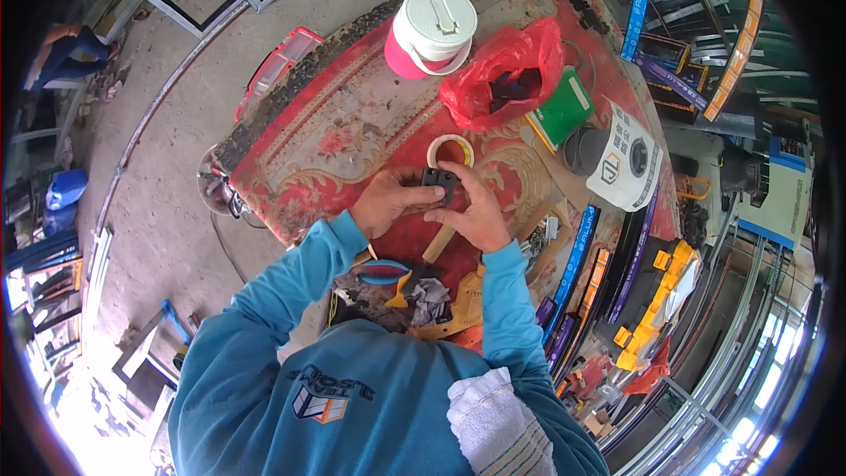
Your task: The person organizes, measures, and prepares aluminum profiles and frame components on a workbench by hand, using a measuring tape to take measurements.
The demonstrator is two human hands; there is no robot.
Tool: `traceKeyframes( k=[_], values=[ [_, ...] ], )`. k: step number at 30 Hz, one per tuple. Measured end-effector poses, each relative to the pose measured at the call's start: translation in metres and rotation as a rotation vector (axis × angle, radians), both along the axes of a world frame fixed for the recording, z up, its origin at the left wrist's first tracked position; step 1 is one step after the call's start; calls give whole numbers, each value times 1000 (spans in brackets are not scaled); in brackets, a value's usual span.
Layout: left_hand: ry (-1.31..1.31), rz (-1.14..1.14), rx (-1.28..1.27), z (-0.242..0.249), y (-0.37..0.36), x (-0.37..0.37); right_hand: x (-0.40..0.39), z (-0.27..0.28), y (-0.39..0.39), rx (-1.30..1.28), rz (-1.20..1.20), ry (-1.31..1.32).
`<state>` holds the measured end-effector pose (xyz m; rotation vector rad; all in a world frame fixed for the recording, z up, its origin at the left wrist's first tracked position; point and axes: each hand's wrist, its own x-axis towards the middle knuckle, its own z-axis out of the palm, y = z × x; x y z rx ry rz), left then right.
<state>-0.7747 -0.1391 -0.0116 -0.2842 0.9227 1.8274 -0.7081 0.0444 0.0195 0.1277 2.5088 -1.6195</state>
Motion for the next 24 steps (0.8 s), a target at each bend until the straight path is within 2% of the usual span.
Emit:
traceKeyframes(
  k=[3,7,9,13,16,18,20,23,24],
  values=[
    [65,-88,7,-15,0,5,3,-16,2,-24,-3,37],
    [111,-184,-21,-3,-4,0,3,-19,3,-124,-35,29],
    [-104,-188,76,-5,-4,-6,2,-18,3,-157,-54,15],
    [-145,-212,109,-6,0,-14,-6,-17,2,-95,-25,121],
    [-41,-241,187,-6,7,-15,-9,-20,-2,-109,-42,130],
    [49,-183,84,-16,15,-11,-11,-24,-1,-118,-57,120],
    [77,-160,87,-14,19,-17,-15,-25,5,112,47,176],
    [201,-157,-4,-25,21,-39,-27,-13,21,119,86,165],
    [525,-202,-189,-39,18,-49,-32,-7,28,84,97,163]
  ],
)
